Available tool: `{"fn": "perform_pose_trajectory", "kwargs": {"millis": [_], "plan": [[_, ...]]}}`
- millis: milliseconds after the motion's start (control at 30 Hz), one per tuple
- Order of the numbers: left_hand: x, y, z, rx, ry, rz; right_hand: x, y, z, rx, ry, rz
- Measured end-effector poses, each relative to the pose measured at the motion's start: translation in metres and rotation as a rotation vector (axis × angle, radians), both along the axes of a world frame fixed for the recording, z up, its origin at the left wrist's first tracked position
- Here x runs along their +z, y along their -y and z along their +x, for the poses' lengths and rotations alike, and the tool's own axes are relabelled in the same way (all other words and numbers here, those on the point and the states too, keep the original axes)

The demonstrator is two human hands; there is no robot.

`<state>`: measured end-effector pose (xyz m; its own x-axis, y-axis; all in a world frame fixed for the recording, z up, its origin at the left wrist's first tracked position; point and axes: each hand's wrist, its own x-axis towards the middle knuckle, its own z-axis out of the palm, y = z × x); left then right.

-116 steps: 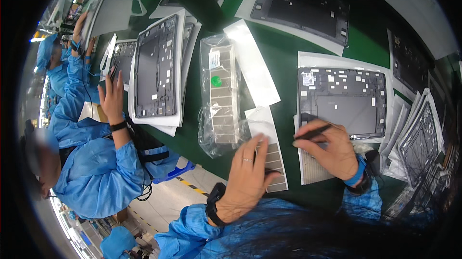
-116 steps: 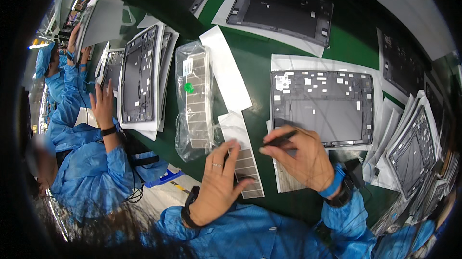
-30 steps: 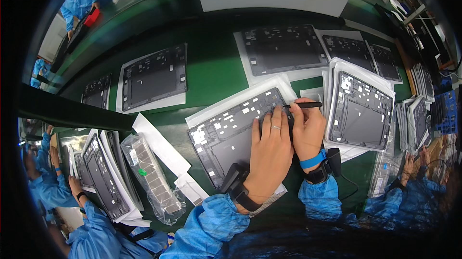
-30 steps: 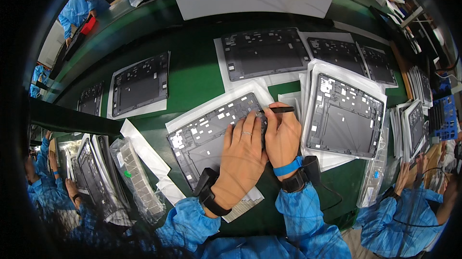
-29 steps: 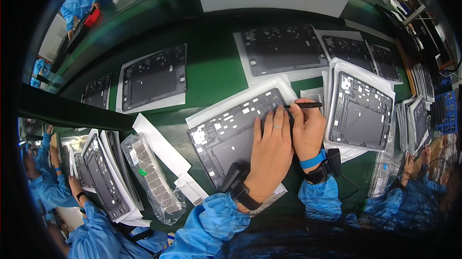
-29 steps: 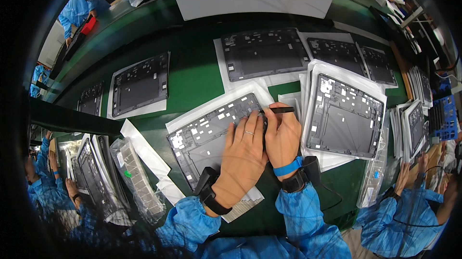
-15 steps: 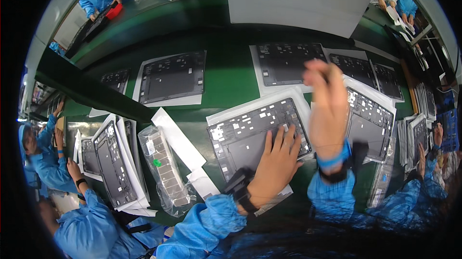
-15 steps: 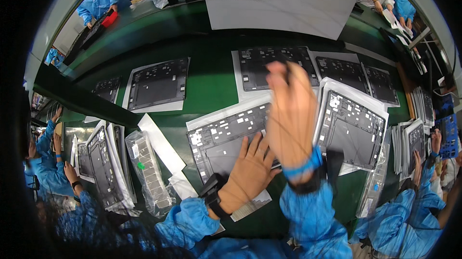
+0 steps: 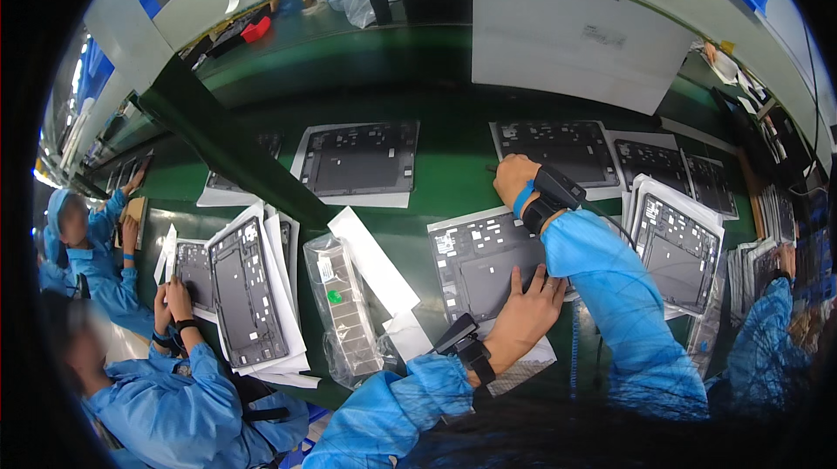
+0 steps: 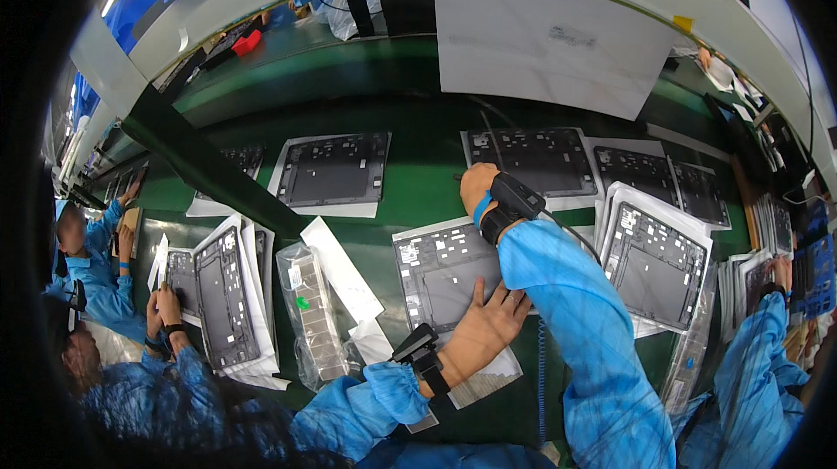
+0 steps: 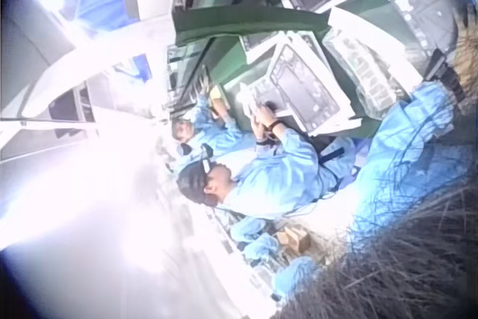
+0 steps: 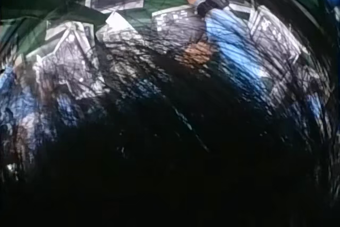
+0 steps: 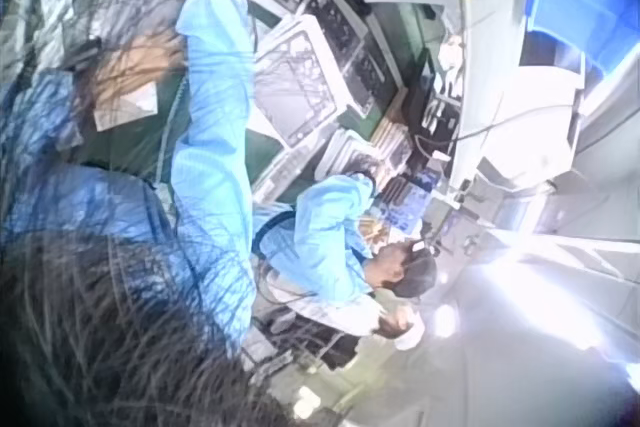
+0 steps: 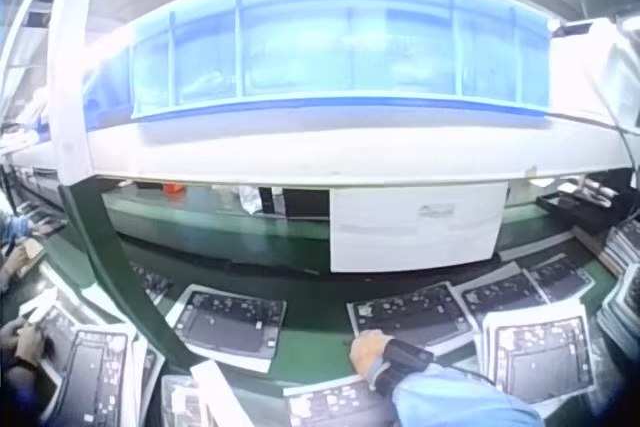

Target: Assembling and inspecting tablet computer components on a factory production line.

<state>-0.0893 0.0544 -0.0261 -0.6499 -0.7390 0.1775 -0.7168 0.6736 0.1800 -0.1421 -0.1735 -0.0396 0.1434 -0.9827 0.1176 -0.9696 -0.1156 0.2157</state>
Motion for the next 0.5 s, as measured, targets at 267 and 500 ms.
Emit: {"fn": "perform_pose_trajectory", "kwargs": {"millis": [267, 500], "plan": [[-0.015, 0.106, 0.021, 0.073, -0.001, -0.058, 0.141, 0.019, -0.090, 0.316, 0.381, 0.129], [-0.009, 0.203, 0.061, -0.032, -0.109, -0.034, 0.183, -0.031, -0.148, 0.376, 0.589, 0.070]]}}
